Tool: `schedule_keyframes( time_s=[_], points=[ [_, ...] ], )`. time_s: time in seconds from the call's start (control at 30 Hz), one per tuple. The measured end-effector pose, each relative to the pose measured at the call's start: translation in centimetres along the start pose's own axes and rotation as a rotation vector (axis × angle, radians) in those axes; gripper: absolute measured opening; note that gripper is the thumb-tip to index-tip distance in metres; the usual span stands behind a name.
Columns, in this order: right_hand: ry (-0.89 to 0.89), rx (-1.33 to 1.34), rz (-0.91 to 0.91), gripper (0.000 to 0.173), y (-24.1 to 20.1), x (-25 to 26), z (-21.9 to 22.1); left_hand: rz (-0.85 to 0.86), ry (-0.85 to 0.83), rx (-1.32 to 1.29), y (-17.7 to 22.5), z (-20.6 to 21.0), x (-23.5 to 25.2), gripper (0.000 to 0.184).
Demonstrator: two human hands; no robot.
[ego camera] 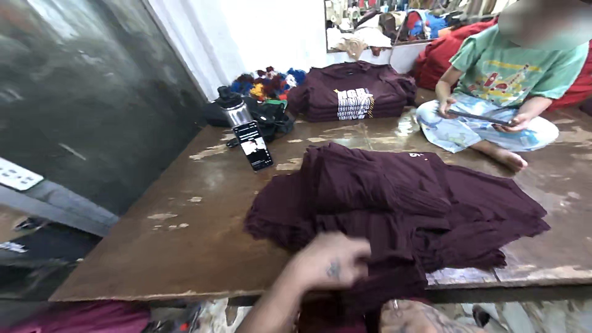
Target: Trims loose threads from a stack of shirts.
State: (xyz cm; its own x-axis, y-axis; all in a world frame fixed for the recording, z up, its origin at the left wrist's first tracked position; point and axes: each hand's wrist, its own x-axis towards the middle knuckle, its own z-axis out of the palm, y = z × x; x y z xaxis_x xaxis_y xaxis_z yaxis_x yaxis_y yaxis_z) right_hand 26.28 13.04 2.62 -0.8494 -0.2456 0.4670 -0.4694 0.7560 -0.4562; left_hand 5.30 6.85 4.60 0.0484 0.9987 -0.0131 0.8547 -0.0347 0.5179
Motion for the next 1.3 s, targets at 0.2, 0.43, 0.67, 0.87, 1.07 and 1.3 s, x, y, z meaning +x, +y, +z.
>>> schedule_keyframes(
  time_s=[0.2,0.43,0.67,0.87,1.07,1.3],
  points=[
    [0.214,-0.512,0.264,0.036,9.1,4.7,-2.7,0.388,1.186,-0.582,1.9,-2.0,3.1,0.004],
    [-0.104,-0.150,0.870,0.065,18.2,6.5,-5.8,0.140,0.377,-0.366,0.0,3.5,2.9,0.033],
    [0.437,-0.318,0.985,0.052,13.3,-10.0,-7.7,0.102,0.277,-0.110,-2.7,6.4,-0.6,0.037],
    [0.853,-0.576,0.841,0.031,9.1,-16.4,-2.5,0.119,0.379,-0.084,-3.4,7.2,-0.5,0.023],
    [0.643,-0.668,0.619,0.021,8.5,-10.1,-0.7,0.045,0.352,-0.141,-2.5,6.0,-0.2,0.028],
    [0.579,-0.581,0.594,0.017,9.8,-10.7,-1.1,-0.043,0.310,-0.193,-2.1,5.5,-1.2,0.026]
  ],
)
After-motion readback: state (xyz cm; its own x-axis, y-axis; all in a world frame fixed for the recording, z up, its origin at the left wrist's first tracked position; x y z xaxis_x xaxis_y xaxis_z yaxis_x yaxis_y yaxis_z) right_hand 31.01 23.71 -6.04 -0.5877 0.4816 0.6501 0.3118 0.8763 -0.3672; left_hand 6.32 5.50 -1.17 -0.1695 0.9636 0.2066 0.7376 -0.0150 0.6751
